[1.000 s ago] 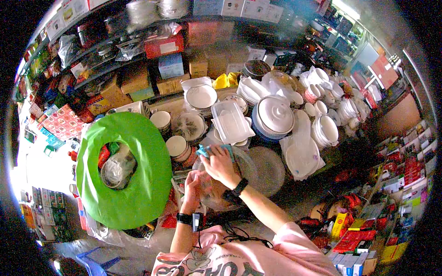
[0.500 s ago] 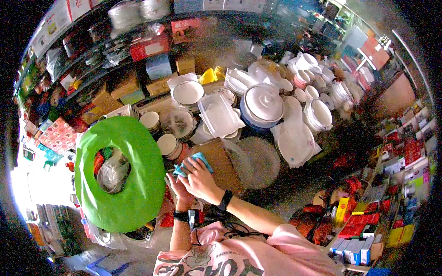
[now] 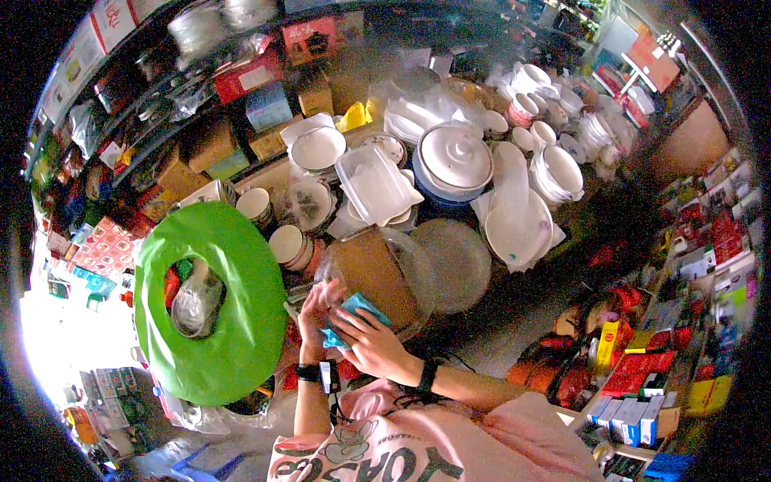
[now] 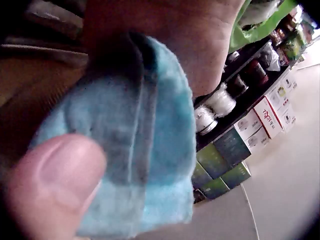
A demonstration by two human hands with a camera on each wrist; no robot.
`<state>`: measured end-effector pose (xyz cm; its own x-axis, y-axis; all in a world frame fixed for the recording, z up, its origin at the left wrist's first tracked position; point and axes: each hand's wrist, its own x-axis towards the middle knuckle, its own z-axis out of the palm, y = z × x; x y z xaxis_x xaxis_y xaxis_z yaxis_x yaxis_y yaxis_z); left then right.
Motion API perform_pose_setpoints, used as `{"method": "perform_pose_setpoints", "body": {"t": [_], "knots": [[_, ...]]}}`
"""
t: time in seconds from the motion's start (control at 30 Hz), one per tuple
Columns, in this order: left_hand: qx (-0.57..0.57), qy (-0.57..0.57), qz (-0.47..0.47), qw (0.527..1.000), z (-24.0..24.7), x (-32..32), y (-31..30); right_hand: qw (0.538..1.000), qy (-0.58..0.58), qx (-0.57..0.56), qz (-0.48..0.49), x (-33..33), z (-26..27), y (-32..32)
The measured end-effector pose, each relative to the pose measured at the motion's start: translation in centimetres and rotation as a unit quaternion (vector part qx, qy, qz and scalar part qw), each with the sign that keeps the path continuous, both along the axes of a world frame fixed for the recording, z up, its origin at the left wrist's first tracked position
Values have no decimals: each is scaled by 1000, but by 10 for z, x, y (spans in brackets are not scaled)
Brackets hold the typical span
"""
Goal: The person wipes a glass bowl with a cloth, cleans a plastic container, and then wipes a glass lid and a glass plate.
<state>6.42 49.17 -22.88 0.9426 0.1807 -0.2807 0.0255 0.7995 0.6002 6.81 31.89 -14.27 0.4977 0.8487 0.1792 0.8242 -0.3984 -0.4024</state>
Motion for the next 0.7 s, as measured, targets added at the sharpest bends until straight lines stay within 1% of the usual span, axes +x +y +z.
{"method": "perform_pose_setpoints", "body": {"t": [0.1,0.13,0.3,0.33,0.37,0.5,0.57,0.63,0.7], "knots": [[44,21,11,999,15,-2,-6,999,26,-22,17,-3,1,-18],[0,20,19,1000,13,-2,-5,999,35,-26,21,-4,0,-23],[-5,13,26,1000,6,2,-6,997,54,-51,27,-8,4,-52],[-5,10,27,1000,4,3,-6,996,44,-75,28,-9,2,-58],[-3,10,23,1000,3,2,-6,996,44,-73,24,-11,0,-65],[11,13,22,1000,3,4,-6,997,28,-72,-15,-12,-11,-88],[16,18,18,1000,4,3,-6,996,19,-61,-62,-14,-15,-98],[-6,24,18,1000,2,2,-5,995,26,-45,-81,-13,-26,-102],[-11,15,11,1000,0,2,-3,985,27,-34,-168,-12,-28,-101]]}}
